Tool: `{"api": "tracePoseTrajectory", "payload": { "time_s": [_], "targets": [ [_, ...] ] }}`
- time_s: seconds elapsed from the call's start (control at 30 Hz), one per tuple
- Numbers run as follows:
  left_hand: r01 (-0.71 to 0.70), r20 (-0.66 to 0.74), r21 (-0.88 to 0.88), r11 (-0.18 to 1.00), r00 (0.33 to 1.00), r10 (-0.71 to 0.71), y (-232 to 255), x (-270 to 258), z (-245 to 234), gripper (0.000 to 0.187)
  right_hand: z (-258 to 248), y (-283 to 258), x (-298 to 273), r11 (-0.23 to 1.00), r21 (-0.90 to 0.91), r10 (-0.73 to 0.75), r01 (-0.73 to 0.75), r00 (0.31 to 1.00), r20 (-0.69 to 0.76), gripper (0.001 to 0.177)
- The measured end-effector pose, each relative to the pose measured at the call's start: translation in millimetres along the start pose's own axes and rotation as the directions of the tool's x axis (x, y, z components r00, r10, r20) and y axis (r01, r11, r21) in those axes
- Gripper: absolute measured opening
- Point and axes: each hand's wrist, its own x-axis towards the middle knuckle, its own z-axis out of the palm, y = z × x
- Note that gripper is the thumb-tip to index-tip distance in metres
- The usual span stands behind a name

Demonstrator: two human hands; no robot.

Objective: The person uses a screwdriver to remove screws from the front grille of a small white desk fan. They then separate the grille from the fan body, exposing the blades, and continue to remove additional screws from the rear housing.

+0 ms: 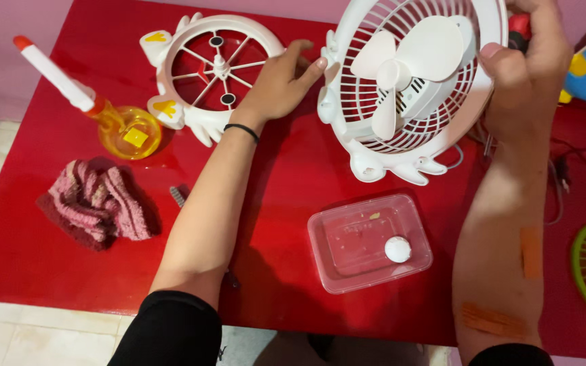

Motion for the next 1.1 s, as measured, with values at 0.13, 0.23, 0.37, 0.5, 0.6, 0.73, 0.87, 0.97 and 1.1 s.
{"api": "tracePoseTrajectory", "payload": {
  "time_s": [0.13, 0.23, 0.37, 0.5, 0.6, 0.73, 0.87, 0.97, 1.1],
  "targets": [
    [-0.061, 0.136, -0.240, 0.969, 0.986, 0.096, 5.7, -0.6, 18.8, 0.072, -14.6, 24.6, -0.5, 0.991, 0.116, 0.072, -0.067, 0.997, -0.040, 0.049],
    [-0.067, 0.077, -0.283, 0.957, 0.993, 0.092, 9.6, 0.1, 31.5, 0.068, -24.0, 49.7, -2.0, 0.985, 0.134, 0.117, -0.105, 0.989, -0.091, 0.040],
    [-0.061, -0.073, -0.275, 0.959, 0.996, 0.042, 7.4, 2.8, 15.2, 0.055, -14.0, 73.9, -3.3, 0.920, 0.357, 0.212, -0.162, 0.972, -0.104, 0.029],
    [-0.004, -0.097, -0.562, 0.827, 0.993, -0.061, 1.0, -1.3, -8.0, 0.050, 3.0, 69.5, -4.3, 0.920, 0.185, 0.367, -0.345, 0.925, -0.097, 0.029],
    [-0.069, -0.127, -0.368, 0.927, 0.992, 0.024, -4.4, 0.2, -32.1, 0.048, 12.8, 55.1, -2.1, 0.880, 0.288, 0.389, -0.378, 0.921, 0.021, 0.032],
    [-0.129, -0.127, -0.256, 0.958, 0.987, 0.099, -5.6, -3.2, -56.9, 0.039, 10.8, 45.0, 0.9, 0.701, 0.339, 0.631, -0.628, 0.767, 0.115, 0.038],
    [-0.029, -0.122, -0.201, 0.979, 0.993, 0.005, -1.1, -8.4, -64.9, 0.027, 6.2, 57.4, -4.3, 0.710, 0.011, 0.680, -0.704, 0.690, 0.247, 0.045],
    [-0.047, -0.108, -0.163, 0.985, 0.994, 0.030, 5.5, -9.4, -64.5, 0.026, -7.2, 70.7, -7.4, 0.691, -0.132, 0.702, -0.711, 0.615, 0.358, 0.047],
    [-0.125, -0.113, -0.051, 0.991, 0.987, 0.119, 9.9, -9.9, -66.8, 0.025, -35.5, 75.8, -8.9, 0.789, -0.228, 0.584, -0.570, 0.582, 0.566, 0.032]
  ]
}}
